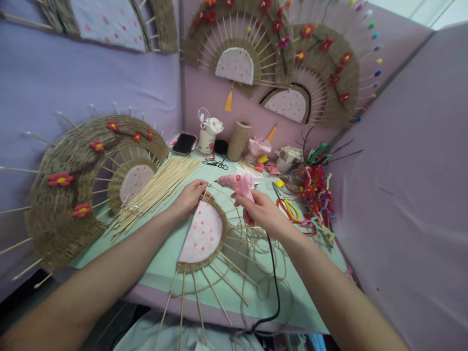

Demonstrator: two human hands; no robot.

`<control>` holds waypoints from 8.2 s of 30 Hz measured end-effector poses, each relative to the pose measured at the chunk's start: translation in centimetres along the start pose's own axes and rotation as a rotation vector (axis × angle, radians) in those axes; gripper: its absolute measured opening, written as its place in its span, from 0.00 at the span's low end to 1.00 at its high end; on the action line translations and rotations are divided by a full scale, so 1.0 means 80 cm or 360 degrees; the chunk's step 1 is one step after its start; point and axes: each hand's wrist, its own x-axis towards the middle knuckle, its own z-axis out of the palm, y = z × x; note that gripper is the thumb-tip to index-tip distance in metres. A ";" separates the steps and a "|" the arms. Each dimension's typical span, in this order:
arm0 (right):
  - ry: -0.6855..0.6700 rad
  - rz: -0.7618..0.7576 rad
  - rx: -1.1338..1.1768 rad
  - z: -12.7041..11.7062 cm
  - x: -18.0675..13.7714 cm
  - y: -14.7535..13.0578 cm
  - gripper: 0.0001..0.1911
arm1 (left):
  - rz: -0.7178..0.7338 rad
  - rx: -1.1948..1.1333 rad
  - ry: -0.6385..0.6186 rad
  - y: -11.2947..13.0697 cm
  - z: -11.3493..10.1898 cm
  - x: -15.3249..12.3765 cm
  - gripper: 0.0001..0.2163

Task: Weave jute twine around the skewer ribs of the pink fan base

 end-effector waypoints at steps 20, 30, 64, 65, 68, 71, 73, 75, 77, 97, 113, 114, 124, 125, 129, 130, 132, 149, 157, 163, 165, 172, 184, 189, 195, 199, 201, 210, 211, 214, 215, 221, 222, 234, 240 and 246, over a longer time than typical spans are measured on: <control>-0.0004 -0.0074 -0.0355 0.023 0.008 0.006 0.19 | -0.0201 -0.0019 -0.0082 0.016 0.003 -0.008 0.07; -0.0038 -0.0065 -0.0413 0.023 0.012 0.011 0.22 | -0.0235 -0.0037 -0.0074 0.015 0.003 -0.007 0.07; -0.0026 -0.0063 -0.0418 0.022 0.015 0.023 0.24 | -0.0220 -0.0033 -0.0049 0.009 0.003 -0.005 0.06; -0.0025 -0.0060 -0.0424 0.023 0.015 0.024 0.24 | -0.0223 -0.0033 -0.0050 0.010 0.003 -0.005 0.06; -0.0036 -0.0039 -0.0434 0.023 0.011 0.020 0.24 | -0.0231 -0.0028 -0.0044 0.011 0.003 -0.007 0.06; -0.0012 -0.0023 -0.0407 0.016 -0.005 0.010 0.23 | -0.0242 -0.0024 -0.0032 0.012 0.003 -0.008 0.06; 0.0062 -0.0023 -0.0383 0.003 -0.022 0.006 0.23 | -0.0251 -0.0023 -0.0028 0.012 0.003 -0.007 0.06; 0.0212 -0.0045 -0.0376 -0.019 -0.042 0.009 0.24 | -0.0256 -0.0020 -0.0028 0.012 0.003 -0.006 0.06; 0.0422 -0.0054 -0.0413 -0.049 -0.063 0.024 0.24 | -0.0256 -0.0019 -0.0034 0.012 0.003 -0.006 0.06; 0.0790 0.0495 -0.2119 -0.128 -0.177 0.208 0.23 | -0.0282 -0.0021 -0.0054 0.007 0.008 -0.003 0.06; 0.0719 -0.0236 -0.0455 -0.051 -0.012 0.111 0.16 | -0.0325 0.0004 -0.0427 0.015 -0.005 -0.019 0.36; 0.0736 -0.0223 -0.0416 -0.053 -0.009 0.113 0.17 | -0.0320 0.0020 -0.0454 0.014 -0.005 -0.019 0.39; 0.0832 -0.0123 0.0036 -0.061 -0.019 0.136 0.19 | -0.0277 0.0195 -0.0177 -0.008 0.005 -0.018 0.33; 0.0835 -0.0127 0.0067 -0.061 -0.019 0.139 0.19 | -0.0262 0.0239 -0.0166 -0.011 0.005 -0.018 0.34; 0.0820 -0.0124 0.0147 -0.062 -0.019 0.150 0.18 | -0.0282 0.0332 -0.0235 -0.017 0.005 -0.017 0.34; 0.0818 -0.0120 0.0168 -0.061 -0.019 0.151 0.17 | -0.0288 0.0302 -0.0255 -0.016 0.005 -0.016 0.33; 0.0834 -0.0112 0.0236 -0.061 -0.019 0.151 0.16 | -0.0270 0.0184 -0.0242 -0.012 0.004 -0.015 0.32; 0.0468 -0.0385 0.0604 0.022 0.075 0.096 0.17 | -0.0206 -0.0671 -0.0328 0.013 0.012 -0.022 0.20; 0.0149 -0.0251 0.1071 0.058 0.075 0.081 0.20 | -0.0286 -0.0687 -0.0532 0.019 0.022 -0.041 0.20; 0.0259 -0.0144 0.1136 0.057 0.066 0.080 0.12 | -0.0318 -0.0660 -0.0594 0.020 0.023 -0.045 0.21; 0.0260 -0.0142 0.1140 0.057 0.066 0.082 0.13 | -0.0339 -0.0660 -0.0603 0.018 0.023 -0.045 0.21; 0.0323 -0.0153 0.1127 0.056 0.068 0.086 0.12 | -0.0375 -0.0650 -0.0632 0.015 0.023 -0.044 0.19; 0.0298 -0.0078 0.1072 0.056 0.064 0.087 0.12 | -0.0402 -0.0600 -0.0612 0.015 0.022 -0.043 0.18; 0.0294 -0.0065 0.1029 0.053 0.067 0.093 0.14 | -0.0388 -0.0615 -0.0610 0.017 0.021 -0.044 0.18; 0.0287 -0.0068 0.0986 0.049 0.065 0.092 0.14 | -0.0353 -0.0625 -0.0574 0.018 0.018 -0.042 0.20; 0.0283 -0.0074 0.0968 0.047 0.065 0.093 0.15 | -0.0319 -0.0615 -0.0516 0.020 0.017 -0.042 0.18; 0.0289 -0.0079 0.0965 0.045 0.066 0.095 0.15 | -0.0320 -0.0590 -0.0490 0.021 0.016 -0.042 0.17; 0.0388 -0.0142 0.0993 0.034 0.074 0.106 0.11 | -0.0342 -0.0597 -0.0507 0.020 0.009 -0.032 0.24; 0.0382 -0.0145 0.0997 0.032 0.074 0.106 0.11 | -0.0356 -0.0596 -0.0525 0.020 0.009 -0.031 0.25; 0.0351 -0.0135 0.1016 0.030 0.072 0.104 0.11 | -0.0395 -0.0571 -0.0542 0.021 0.008 -0.030 0.25; 0.0339 -0.0127 0.1023 0.029 0.071 0.103 0.11 | -0.0412 -0.0563 -0.0545 0.021 0.007 -0.029 0.25; 0.0276 -0.0080 0.1032 0.026 0.072 0.105 0.12 | -0.0503 -0.0621 -0.0597 0.022 0.001 -0.026 0.28; 0.0264 -0.0075 0.1028 0.026 0.072 0.106 0.13 | -0.0512 -0.0630 -0.0602 0.023 0.000 -0.025 0.28; 0.0189 -0.0069 0.0986 0.030 0.068 0.103 0.11 | -0.0372 -0.0505 -0.0399 0.019 0.002 -0.019 0.15; 0.0153 -0.0074 0.0968 0.034 0.069 0.102 0.11 | -0.0284 -0.0394 -0.0269 0.013 0.010 -0.012 0.12; 0.0133 -0.0120 0.0940 0.033 0.073 0.108 0.08 | -0.0240 -0.0247 -0.0239 0.016 0.012 -0.010 0.11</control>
